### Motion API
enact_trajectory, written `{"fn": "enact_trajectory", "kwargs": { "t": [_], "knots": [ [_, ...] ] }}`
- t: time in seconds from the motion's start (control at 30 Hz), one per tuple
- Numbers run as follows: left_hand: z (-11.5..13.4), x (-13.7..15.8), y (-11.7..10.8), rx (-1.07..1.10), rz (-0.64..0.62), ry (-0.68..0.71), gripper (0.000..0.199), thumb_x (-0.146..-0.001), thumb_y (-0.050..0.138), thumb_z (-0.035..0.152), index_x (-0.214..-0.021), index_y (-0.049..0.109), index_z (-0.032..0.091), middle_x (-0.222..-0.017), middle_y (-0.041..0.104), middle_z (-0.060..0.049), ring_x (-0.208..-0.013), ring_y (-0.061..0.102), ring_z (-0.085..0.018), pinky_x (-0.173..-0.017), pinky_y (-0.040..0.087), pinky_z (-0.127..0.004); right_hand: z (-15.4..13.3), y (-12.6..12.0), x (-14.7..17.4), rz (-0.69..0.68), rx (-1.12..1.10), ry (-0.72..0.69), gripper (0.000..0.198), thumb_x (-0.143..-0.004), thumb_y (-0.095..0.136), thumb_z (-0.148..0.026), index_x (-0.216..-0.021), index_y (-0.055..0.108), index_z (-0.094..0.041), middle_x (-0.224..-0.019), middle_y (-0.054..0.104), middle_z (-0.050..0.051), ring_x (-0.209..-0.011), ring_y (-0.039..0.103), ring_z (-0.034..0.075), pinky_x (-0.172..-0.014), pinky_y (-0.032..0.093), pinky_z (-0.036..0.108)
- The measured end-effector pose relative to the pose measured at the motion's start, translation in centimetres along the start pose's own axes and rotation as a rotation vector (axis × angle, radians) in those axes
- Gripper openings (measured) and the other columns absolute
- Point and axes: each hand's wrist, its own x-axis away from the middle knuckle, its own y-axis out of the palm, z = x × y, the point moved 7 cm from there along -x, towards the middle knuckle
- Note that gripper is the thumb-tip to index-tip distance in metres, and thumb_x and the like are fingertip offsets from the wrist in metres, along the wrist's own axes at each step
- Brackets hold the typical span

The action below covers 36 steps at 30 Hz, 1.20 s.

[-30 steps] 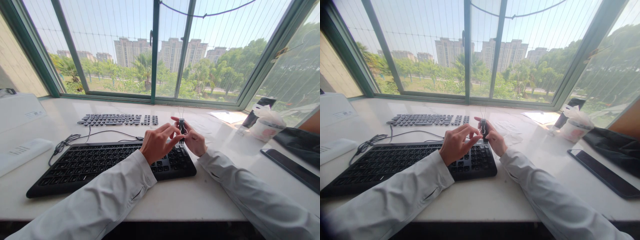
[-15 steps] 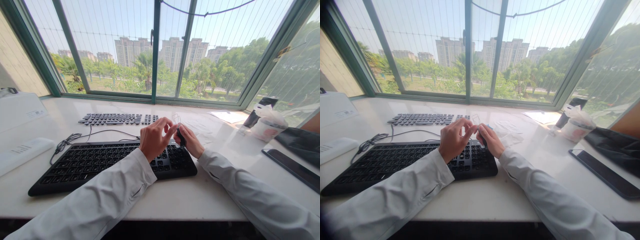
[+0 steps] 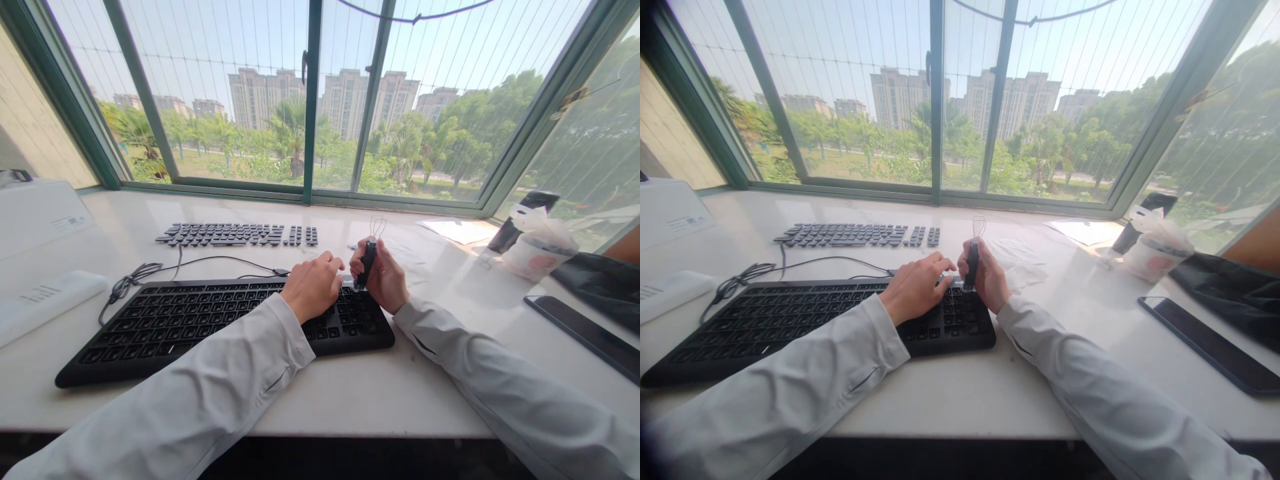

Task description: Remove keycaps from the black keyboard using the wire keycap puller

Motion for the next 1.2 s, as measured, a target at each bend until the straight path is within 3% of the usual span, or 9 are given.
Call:
{"fn": "enact_trajectory", "kwargs": {
  "t": [0.53, 0.67, 0.97, 1.2],
  "knots": [
    [0.19, 0.12, 0.06, -0.048, -0.017, 0.035, 0.026, -0.092, 0.045, 0.035, -0.111, 0.060, 0.026, -0.106, 0.062, -0.005, -0.087, 0.064, -0.024, -0.068, 0.047, -0.034, 0.10, 0.82, 0.53, -0.124, 0.018, 0.012, 0.038, -0.085, 0.050, -0.059, -0.075, 0.048, -0.022, -0.062, 0.044, -0.001, -0.061, 0.041, 0.014, -0.060, 0.039, 0.027],
    [0.23, 0.17, 0.16, -0.054, -0.021, 0.040, 0.025, -0.092, 0.044, 0.036, -0.110, 0.059, 0.026, -0.106, 0.061, -0.005, -0.085, 0.064, -0.023, -0.069, 0.048, -0.034, 0.07, 0.86, 0.47, -0.152, 0.024, -0.029, 0.034, -0.087, 0.054, -0.051, -0.072, 0.045, -0.021, -0.063, 0.041, -0.002, -0.062, 0.039, 0.013, -0.062, 0.036, 0.026],
    [0.18, 0.20, 0.30, -0.083, -0.046, 0.042, 0.024, -0.092, 0.044, 0.036, -0.109, 0.058, 0.026, -0.105, 0.061, -0.004, -0.085, 0.064, -0.023, -0.067, 0.047, -0.033, 0.46, 0.20, 0.17, -0.224, 0.149, -0.040, 0.028, -0.092, 0.049, -0.049, -0.083, 0.041, -0.022, -0.063, 0.048, -0.004, -0.059, 0.045, 0.013, -0.059, 0.037, 0.027],
    [0.14, 0.14, 0.49, -0.086, -0.076, 0.032, 0.025, -0.092, 0.044, 0.037, -0.109, 0.058, 0.024, -0.106, 0.061, -0.006, -0.087, 0.064, -0.023, -0.071, 0.047, -0.034, 0.72, 1.02, 0.11, -0.239, 0.195, -0.070, 0.031, -0.092, 0.047, -0.051, -0.083, 0.037, -0.023, -0.058, 0.033, -0.008, -0.048, 0.029, 0.008, -0.049, 0.027, 0.024]
  ]
}}
